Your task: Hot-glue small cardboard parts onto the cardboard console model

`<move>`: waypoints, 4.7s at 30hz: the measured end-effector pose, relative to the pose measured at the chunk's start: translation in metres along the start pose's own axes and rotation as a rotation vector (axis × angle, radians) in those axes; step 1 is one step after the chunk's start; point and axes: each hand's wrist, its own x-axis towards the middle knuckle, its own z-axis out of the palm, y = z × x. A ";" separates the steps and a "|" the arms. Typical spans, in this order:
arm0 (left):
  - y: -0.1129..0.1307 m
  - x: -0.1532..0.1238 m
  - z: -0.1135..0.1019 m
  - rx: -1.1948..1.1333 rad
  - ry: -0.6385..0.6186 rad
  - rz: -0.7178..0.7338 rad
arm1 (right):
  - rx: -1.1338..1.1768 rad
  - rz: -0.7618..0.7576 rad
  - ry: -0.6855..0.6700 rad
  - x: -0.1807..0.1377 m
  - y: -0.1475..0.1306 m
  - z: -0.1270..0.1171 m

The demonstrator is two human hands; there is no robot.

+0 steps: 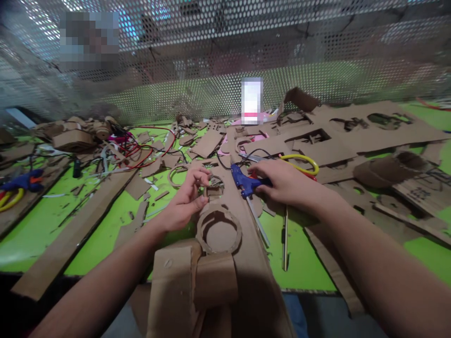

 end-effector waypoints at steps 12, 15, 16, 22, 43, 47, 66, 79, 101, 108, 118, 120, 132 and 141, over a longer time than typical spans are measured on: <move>-0.007 0.006 -0.008 -0.064 0.152 0.053 | 0.624 0.008 0.226 -0.003 0.018 -0.014; -0.010 0.005 -0.008 -0.043 0.136 0.053 | 0.606 0.010 0.213 -0.002 0.020 -0.012; -0.010 0.005 -0.008 -0.042 0.133 0.052 | 0.576 0.009 0.201 -0.002 0.020 -0.012; 0.004 0.002 -0.010 0.066 0.109 0.108 | 0.235 -0.124 0.176 -0.001 0.012 -0.008; 0.013 -0.003 -0.014 0.144 0.034 0.102 | -0.049 -0.164 -0.016 0.000 -0.015 0.003; 0.013 -0.003 -0.010 0.098 0.019 0.062 | -0.011 -0.239 0.165 -0.003 -0.023 -0.007; 0.017 -0.008 0.008 -0.031 -0.135 -0.032 | -0.049 -0.554 0.344 -0.009 -0.070 0.018; 0.023 -0.006 0.006 -0.093 -0.197 -0.089 | 0.095 -0.539 0.310 -0.008 -0.075 0.017; 0.028 -0.003 0.004 -0.104 -0.242 -0.149 | 0.176 -0.515 0.243 -0.008 -0.078 0.019; 0.025 -0.003 0.002 -0.081 -0.260 -0.143 | 0.206 -0.514 0.254 -0.007 -0.079 0.021; 0.022 -0.002 0.002 -0.061 -0.256 -0.123 | 0.216 -0.502 0.247 -0.007 -0.078 0.024; 0.021 -0.002 0.002 -0.068 -0.254 -0.111 | 0.207 -0.505 0.248 -0.007 -0.078 0.024; 0.020 -0.002 0.002 -0.074 -0.253 -0.131 | 0.191 -0.528 0.253 -0.006 -0.079 0.025; 0.019 -0.002 0.003 -0.091 -0.242 -0.133 | 0.191 -0.525 0.264 -0.007 -0.079 0.026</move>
